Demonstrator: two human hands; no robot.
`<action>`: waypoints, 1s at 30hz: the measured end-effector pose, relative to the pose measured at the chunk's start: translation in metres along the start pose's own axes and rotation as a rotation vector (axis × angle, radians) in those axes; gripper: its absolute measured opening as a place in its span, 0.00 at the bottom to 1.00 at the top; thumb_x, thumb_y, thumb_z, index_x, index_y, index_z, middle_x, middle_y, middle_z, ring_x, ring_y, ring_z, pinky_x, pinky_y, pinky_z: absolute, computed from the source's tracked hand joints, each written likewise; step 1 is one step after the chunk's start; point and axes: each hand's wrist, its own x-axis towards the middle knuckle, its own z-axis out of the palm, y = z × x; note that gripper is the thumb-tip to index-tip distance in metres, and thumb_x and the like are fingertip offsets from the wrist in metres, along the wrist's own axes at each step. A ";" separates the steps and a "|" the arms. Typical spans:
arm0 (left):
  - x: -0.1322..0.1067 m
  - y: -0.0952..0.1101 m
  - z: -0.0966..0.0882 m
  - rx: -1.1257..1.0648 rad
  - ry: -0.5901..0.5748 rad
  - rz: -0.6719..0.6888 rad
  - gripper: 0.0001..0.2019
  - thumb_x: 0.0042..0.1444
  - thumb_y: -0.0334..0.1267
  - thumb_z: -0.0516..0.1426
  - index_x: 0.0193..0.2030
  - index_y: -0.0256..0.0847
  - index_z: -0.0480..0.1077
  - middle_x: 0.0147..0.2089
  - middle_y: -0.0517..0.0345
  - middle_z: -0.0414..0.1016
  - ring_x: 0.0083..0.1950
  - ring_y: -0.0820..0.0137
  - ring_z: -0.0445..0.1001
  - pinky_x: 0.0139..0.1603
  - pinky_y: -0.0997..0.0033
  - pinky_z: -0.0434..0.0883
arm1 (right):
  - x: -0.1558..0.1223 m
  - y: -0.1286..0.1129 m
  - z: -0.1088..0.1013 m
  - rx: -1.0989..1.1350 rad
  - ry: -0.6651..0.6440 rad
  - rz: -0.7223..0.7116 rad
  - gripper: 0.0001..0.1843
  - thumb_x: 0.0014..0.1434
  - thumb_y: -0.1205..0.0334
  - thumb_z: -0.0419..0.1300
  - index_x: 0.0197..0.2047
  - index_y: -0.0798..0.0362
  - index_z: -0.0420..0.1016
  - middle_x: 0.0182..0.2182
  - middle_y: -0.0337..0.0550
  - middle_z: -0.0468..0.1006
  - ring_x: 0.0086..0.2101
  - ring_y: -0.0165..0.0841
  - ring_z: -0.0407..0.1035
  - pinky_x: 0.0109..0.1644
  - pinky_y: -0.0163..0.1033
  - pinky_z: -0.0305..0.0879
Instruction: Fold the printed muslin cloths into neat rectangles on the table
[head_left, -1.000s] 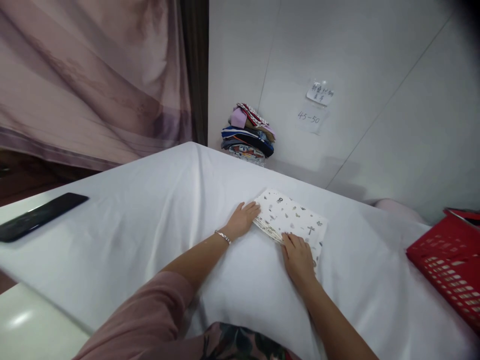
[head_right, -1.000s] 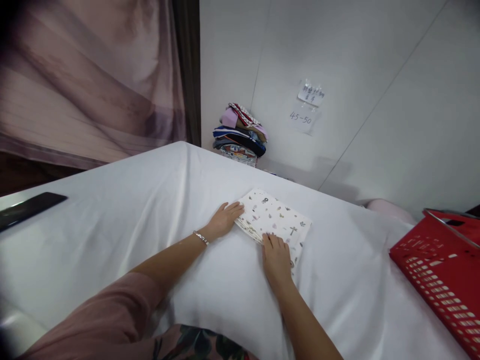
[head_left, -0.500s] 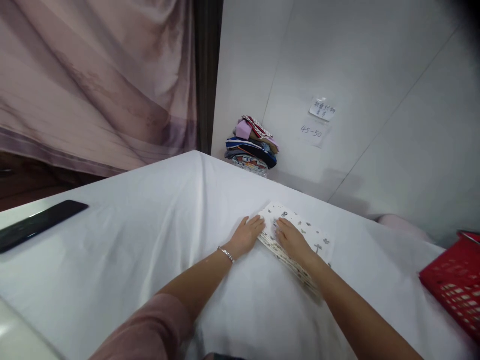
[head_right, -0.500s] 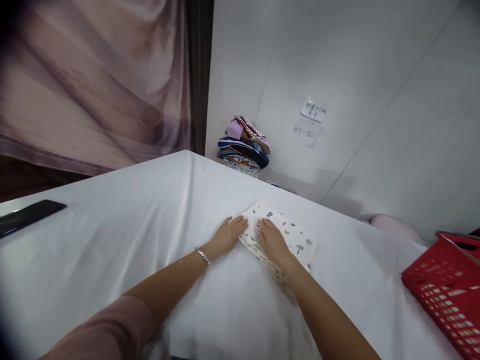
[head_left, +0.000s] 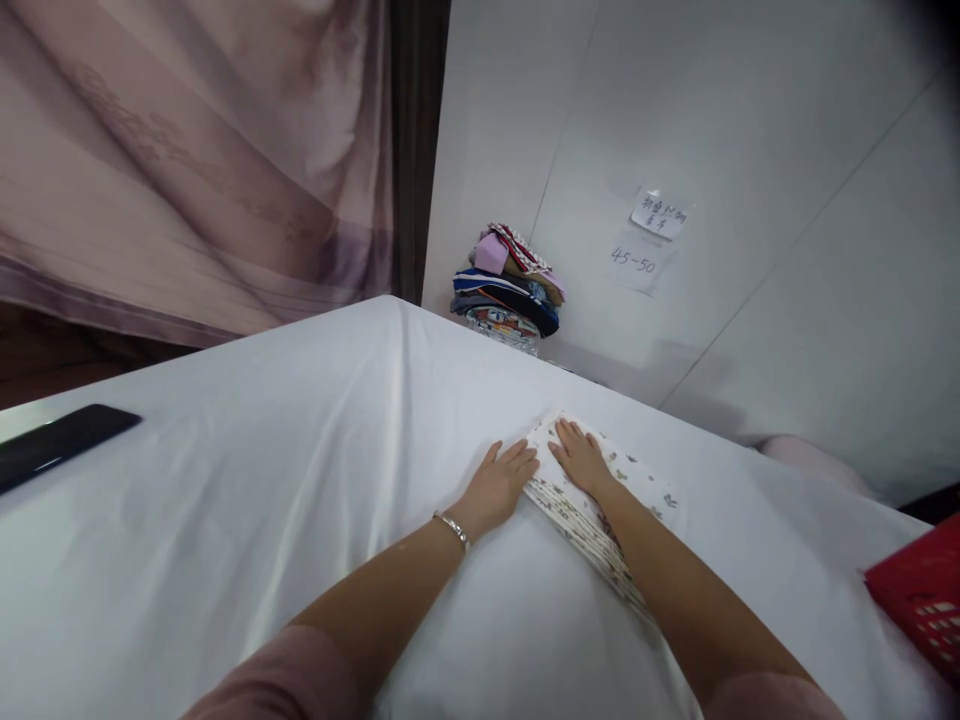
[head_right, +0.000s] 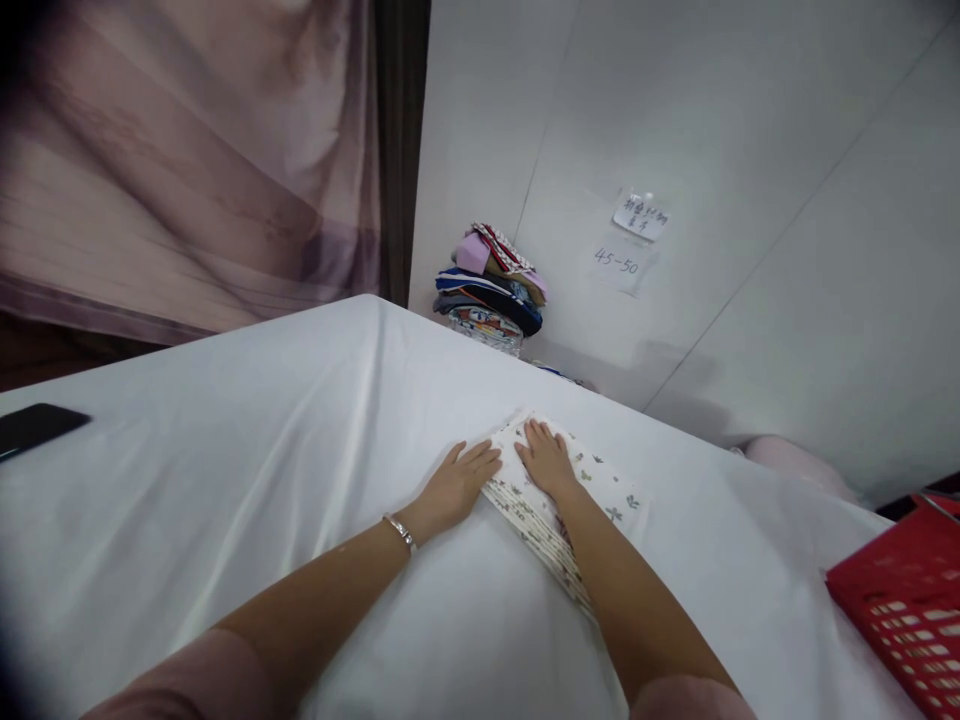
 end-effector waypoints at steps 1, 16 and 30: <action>0.000 0.000 0.000 -0.001 0.004 -0.004 0.20 0.61 0.27 0.44 0.58 0.43 0.61 0.63 0.54 0.60 0.67 0.66 0.49 0.65 0.51 0.50 | 0.000 -0.002 -0.002 0.008 -0.013 0.006 0.30 0.65 0.49 0.38 0.66 0.54 0.46 0.66 0.46 0.45 0.64 0.37 0.37 0.64 0.52 0.37; 0.003 0.000 -0.005 0.002 -0.039 -0.038 0.23 0.58 0.27 0.46 0.60 0.46 0.60 0.63 0.54 0.59 0.67 0.60 0.49 0.63 0.47 0.53 | 0.027 -0.004 -0.004 0.013 -0.014 -0.013 0.33 0.64 0.43 0.36 0.67 0.48 0.41 0.67 0.40 0.40 0.64 0.36 0.33 0.64 0.54 0.32; 0.006 0.001 -0.005 -0.059 -0.053 -0.047 0.24 0.58 0.26 0.44 0.60 0.47 0.59 0.64 0.58 0.58 0.67 0.59 0.49 0.60 0.48 0.56 | -0.033 -0.005 -0.012 0.109 -0.080 -0.053 0.31 0.63 0.43 0.39 0.66 0.45 0.47 0.67 0.42 0.40 0.65 0.39 0.33 0.64 0.56 0.32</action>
